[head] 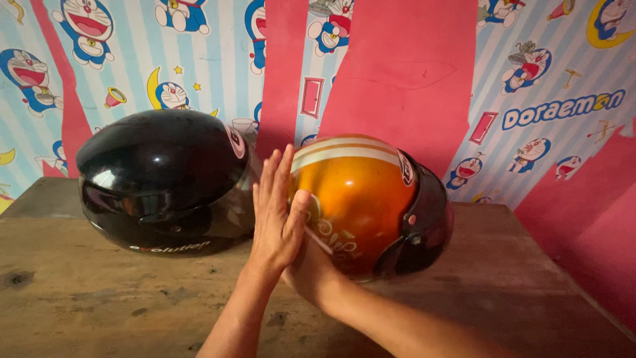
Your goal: The person wipes the exterior and interior of two motorcycle helmets with a white cloth. They first clean a black helmet, then an orange helmet, rotating each to wipe different sides and the inside padding.
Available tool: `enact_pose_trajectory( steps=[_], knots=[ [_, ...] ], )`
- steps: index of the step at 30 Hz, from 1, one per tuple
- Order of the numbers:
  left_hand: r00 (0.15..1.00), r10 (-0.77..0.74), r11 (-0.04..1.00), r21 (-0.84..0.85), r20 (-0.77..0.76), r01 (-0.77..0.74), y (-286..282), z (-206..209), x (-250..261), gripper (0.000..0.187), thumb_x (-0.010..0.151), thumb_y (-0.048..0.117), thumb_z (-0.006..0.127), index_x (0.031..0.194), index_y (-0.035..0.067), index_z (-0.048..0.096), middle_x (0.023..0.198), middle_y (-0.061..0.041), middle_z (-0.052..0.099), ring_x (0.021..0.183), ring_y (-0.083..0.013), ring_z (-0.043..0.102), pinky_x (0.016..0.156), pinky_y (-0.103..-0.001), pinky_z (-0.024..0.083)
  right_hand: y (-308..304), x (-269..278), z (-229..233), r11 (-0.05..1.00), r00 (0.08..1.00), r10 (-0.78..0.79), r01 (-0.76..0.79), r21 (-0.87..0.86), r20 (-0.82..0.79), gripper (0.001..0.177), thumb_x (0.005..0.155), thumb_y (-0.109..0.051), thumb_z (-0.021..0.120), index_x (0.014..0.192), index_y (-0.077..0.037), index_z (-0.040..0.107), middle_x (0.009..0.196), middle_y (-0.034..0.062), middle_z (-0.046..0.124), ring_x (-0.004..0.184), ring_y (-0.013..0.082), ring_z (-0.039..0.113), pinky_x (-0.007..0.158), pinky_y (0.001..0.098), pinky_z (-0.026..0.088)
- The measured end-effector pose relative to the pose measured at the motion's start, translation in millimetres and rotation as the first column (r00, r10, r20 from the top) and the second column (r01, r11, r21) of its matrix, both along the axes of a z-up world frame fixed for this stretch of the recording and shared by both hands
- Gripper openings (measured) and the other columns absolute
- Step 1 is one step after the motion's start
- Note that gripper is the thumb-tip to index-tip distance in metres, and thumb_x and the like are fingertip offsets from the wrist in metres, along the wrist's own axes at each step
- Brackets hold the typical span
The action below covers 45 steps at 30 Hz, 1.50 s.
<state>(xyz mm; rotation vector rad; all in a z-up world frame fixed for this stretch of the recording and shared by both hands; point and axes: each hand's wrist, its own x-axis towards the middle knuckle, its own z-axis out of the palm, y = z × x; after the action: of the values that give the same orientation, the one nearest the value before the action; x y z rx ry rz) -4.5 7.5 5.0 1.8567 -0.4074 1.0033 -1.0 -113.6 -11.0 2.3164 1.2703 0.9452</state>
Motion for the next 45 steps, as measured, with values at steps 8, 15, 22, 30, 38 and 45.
enact_pose_trajectory(
  steps=[8, 15, 22, 30, 38, 45],
  knots=[
    [0.929, -0.367, 0.839, -0.452, -0.057, 0.304, -10.2, -56.6, 26.4, 0.072, 0.103, 0.047, 0.043, 0.161, 0.01, 0.025, 0.17, -0.019, 0.025, 0.157, -0.0358, 0.027, 0.12, -0.044, 0.034, -68.9, -4.2, 31.8, 0.937, 0.947, 0.319, -0.319, 0.141, 0.029, 0.028, 0.096, -0.031, 0.061, 0.117, -0.013, 0.067, 0.135, 0.0107, 0.063, 0.136, 0.0314, 0.051, 0.118, 0.0554, 0.036],
    [0.994, -0.112, 0.983, -0.15, -0.02, 0.108, -26.8, -75.5, 31.0, 0.112, 0.084, 0.052, 0.076, 0.164, 0.004, 0.016, 0.169, -0.027, 0.023, 0.156, -0.0393, 0.025, 0.123, -0.044, 0.026, -79.4, 54.3, 130.2, 0.865, 0.986, 0.059, 0.026, 0.501, -0.154, 0.046, 0.093, -0.04, 0.066, 0.13, -0.014, 0.068, 0.138, 0.0196, 0.058, 0.129, 0.0388, 0.05, 0.108, 0.0551, 0.037],
    [0.98, -0.197, 0.937, -0.3, -0.031, 0.178, -14.7, -93.6, 34.6, 0.119, 0.082, 0.052, 0.077, 0.163, -0.003, 0.008, 0.164, -0.027, 0.031, 0.152, -0.0354, 0.036, 0.121, -0.041, 0.031, 10.6, 54.3, 91.7, 0.983, 0.978, -0.076, 0.041, 0.179, 0.192, 0.054, 0.074, -0.053, 0.055, 0.116, -0.024, 0.075, 0.135, 0.0158, 0.063, 0.13, 0.039, 0.051, 0.108, 0.0637, 0.021],
    [0.994, -0.106, 0.968, -0.234, -0.036, 0.095, -6.1, -110.0, 40.0, 0.103, 0.086, 0.041, 0.075, 0.162, -0.002, 0.019, 0.166, -0.025, 0.032, 0.153, -0.0354, 0.034, 0.121, -0.041, 0.029, 18.8, 69.4, 135.1, 0.912, 0.853, -0.408, 0.364, -0.188, -0.326, 0.036, 0.093, -0.052, 0.053, 0.113, -0.035, 0.078, 0.129, 0.0009, 0.07, 0.125, 0.0236, 0.06, 0.109, 0.0439, 0.04],
    [0.978, -0.205, 0.927, -0.325, -0.027, 0.185, 0.3, -118.2, 43.7, 0.103, 0.084, 0.039, 0.076, 0.162, 0.002, 0.02, 0.165, -0.022, 0.033, 0.151, -0.0314, 0.035, 0.12, -0.039, 0.031, -106.2, 147.3, 126.0, 0.621, 0.644, 0.223, 0.485, 0.616, -0.732, 0.044, 0.097, -0.036, 0.053, 0.133, -0.018, 0.071, 0.135, 0.0015, 0.074, 0.123, 0.0135, 0.067, 0.104, 0.0294, 0.048],
    [0.996, -0.071, 0.912, -0.407, -0.059, 0.041, -24.3, -58.8, 31.5, 0.069, 0.1, 0.035, 0.058, 0.16, 0.008, 0.035, 0.165, -0.019, 0.037, 0.153, -0.0339, 0.034, 0.123, -0.043, 0.028, -114.6, 86.8, 105.0, 0.561, 0.797, 0.244, 0.349, 0.75, -0.553, 0.049, 0.098, -0.034, 0.057, 0.143, -0.013, 0.057, 0.141, 0.0074, 0.064, 0.121, 0.0304, 0.063, 0.099, 0.0437, 0.049]
  ],
)
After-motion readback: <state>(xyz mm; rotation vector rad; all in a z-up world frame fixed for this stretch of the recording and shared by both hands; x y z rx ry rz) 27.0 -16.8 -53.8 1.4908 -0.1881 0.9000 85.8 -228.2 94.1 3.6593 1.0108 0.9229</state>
